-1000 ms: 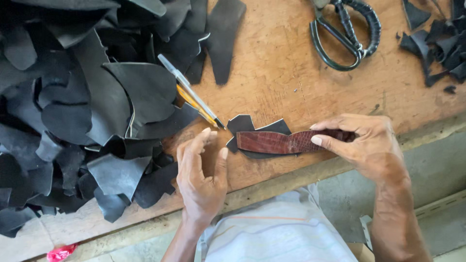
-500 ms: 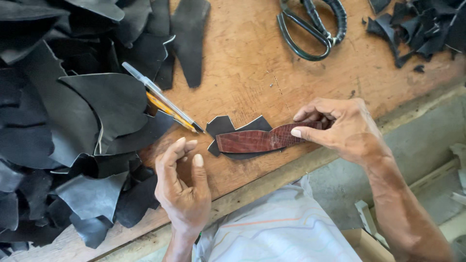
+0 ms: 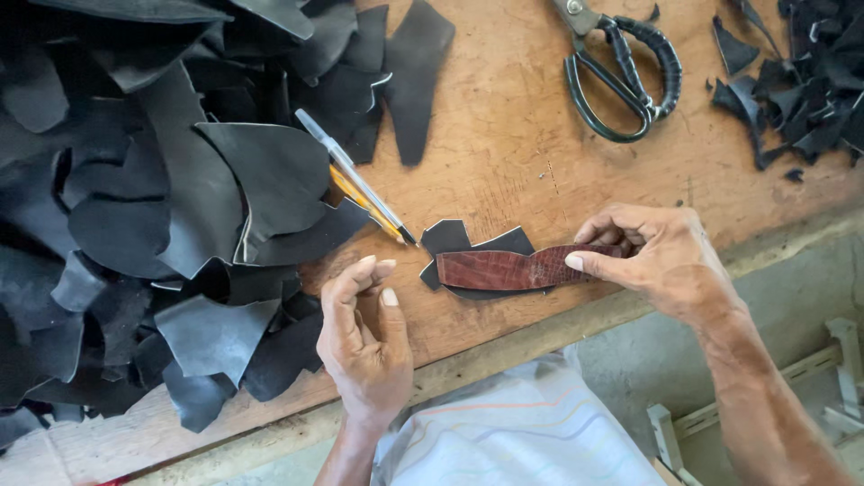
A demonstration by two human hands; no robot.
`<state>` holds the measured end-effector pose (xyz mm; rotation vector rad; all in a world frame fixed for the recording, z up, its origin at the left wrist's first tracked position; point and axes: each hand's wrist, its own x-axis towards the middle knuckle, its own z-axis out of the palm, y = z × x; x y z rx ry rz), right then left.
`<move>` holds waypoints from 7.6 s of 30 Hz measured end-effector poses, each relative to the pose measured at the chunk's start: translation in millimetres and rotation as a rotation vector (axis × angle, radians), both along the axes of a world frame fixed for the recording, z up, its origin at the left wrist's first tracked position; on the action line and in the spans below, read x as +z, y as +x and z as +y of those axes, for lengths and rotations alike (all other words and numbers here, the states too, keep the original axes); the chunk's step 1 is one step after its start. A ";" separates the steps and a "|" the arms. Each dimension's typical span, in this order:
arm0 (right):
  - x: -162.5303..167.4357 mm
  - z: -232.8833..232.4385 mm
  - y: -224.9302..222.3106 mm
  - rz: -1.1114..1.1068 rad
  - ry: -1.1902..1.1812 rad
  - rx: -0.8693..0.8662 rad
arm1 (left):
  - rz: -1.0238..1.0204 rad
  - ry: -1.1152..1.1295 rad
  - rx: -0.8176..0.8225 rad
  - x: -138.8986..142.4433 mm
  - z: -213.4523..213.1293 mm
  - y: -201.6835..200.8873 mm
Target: The person marks a black leather piece with a white pen, then uses shears to cut along the marked lines. They trim edges, separate pieces, and align a patterned leather strip against the cut piece, continuing to trim and adjust the leather on a wooden workbench.
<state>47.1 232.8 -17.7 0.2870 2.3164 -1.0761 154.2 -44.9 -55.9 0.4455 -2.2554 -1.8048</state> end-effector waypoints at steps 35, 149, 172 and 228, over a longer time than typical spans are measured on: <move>8.0 -10.1 -1.7 0.030 0.038 0.059 | 0.118 -0.884 -0.737 9.1 44.9 9.6; -4.8 -215.0 -70.9 0.892 -0.237 1.004 | 0.236 -0.705 -0.578 5.2 49.4 3.3; 3.6 -26.6 -78.8 0.436 -0.328 0.202 | 0.046 -0.469 -0.551 26.2 35.8 -38.0; -24.7 32.6 4.6 0.307 -0.404 -0.166 | -0.041 -0.397 -0.717 50.1 22.3 -81.6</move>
